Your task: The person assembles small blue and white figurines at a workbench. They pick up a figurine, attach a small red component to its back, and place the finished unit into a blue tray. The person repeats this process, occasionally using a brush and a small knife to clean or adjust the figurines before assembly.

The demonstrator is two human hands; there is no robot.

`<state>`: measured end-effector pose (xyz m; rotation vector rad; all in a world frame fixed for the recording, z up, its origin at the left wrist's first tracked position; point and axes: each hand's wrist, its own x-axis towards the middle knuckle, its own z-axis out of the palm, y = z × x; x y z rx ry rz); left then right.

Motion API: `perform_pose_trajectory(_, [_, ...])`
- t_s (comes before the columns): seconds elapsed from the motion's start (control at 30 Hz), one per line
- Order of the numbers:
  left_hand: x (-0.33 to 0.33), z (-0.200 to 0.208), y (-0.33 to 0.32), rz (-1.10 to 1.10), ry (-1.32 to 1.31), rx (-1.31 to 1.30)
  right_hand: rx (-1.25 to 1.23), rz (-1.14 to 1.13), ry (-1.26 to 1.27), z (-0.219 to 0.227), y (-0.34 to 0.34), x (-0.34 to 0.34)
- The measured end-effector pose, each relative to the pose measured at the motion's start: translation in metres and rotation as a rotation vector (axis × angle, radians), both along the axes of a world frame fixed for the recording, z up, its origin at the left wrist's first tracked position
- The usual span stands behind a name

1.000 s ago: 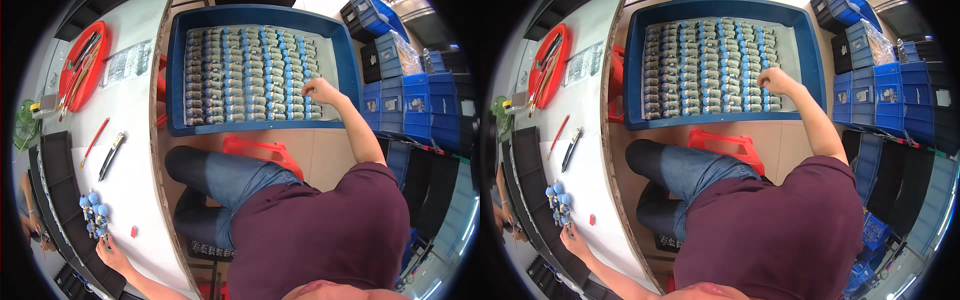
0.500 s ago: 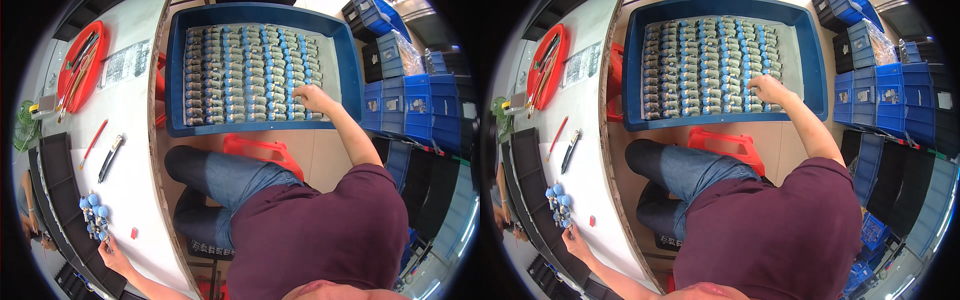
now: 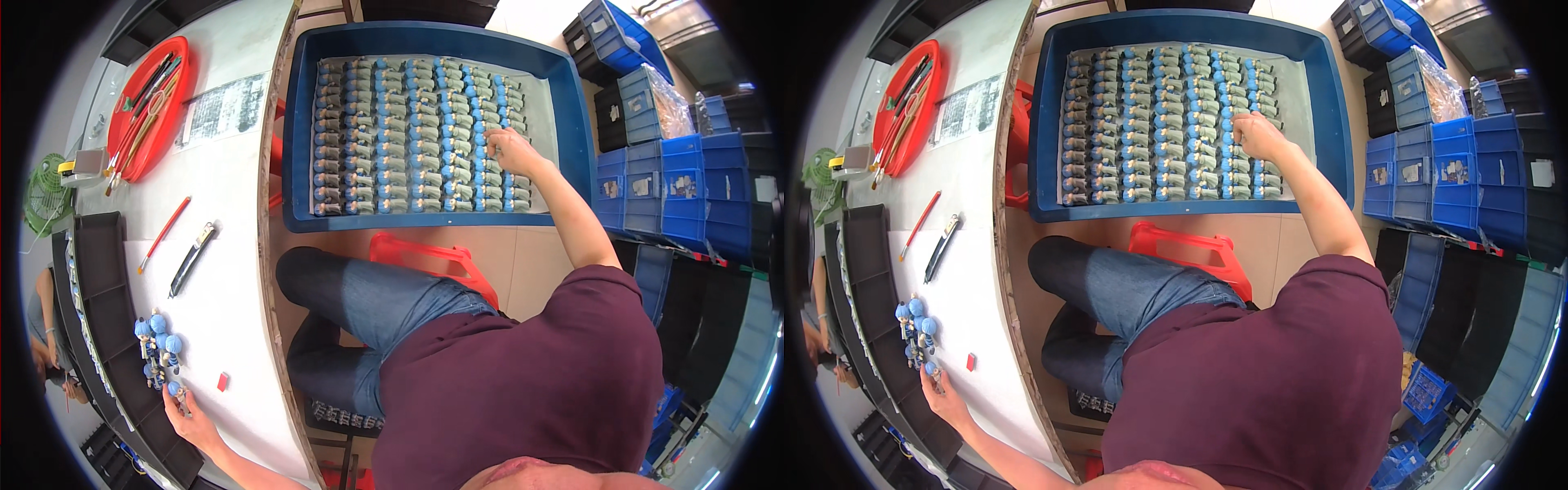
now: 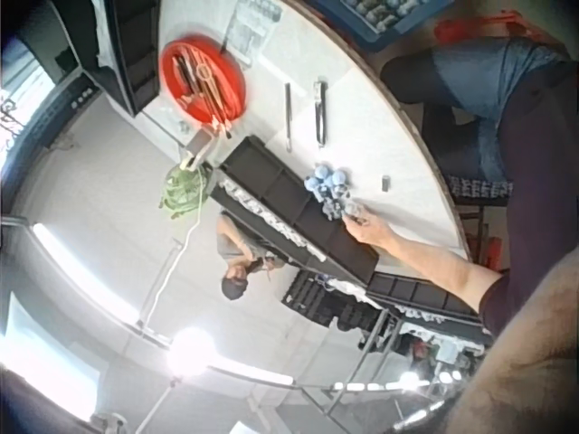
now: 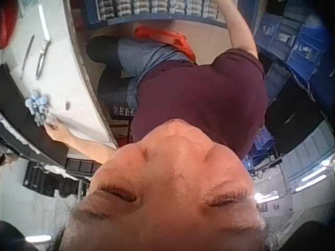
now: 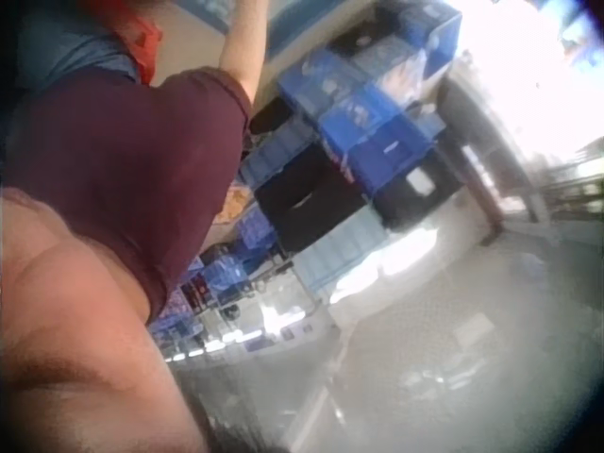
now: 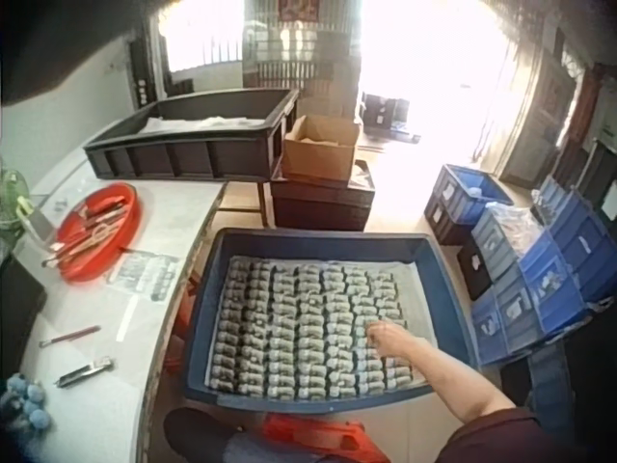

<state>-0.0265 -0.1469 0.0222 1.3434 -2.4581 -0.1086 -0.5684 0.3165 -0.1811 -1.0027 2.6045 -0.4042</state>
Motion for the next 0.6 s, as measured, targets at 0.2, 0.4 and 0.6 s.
perform_pose_trajectory(0.2, [0.005,-0.003,0.002,0.057,0.097,0.086,-0.113,-0.083,0.236,-0.008,-0.013,-0.024])
perform_pose_trajectory(0.4, [-0.006,0.003,0.019,0.103,0.083,0.048,0.008,-0.071,0.078,-0.016,-0.018,-0.054])
perform_pose_trajectory(0.6, [-0.002,0.001,0.016,0.073,0.151,0.055,-0.020,-0.148,0.181,-0.024,-0.025,-0.070])
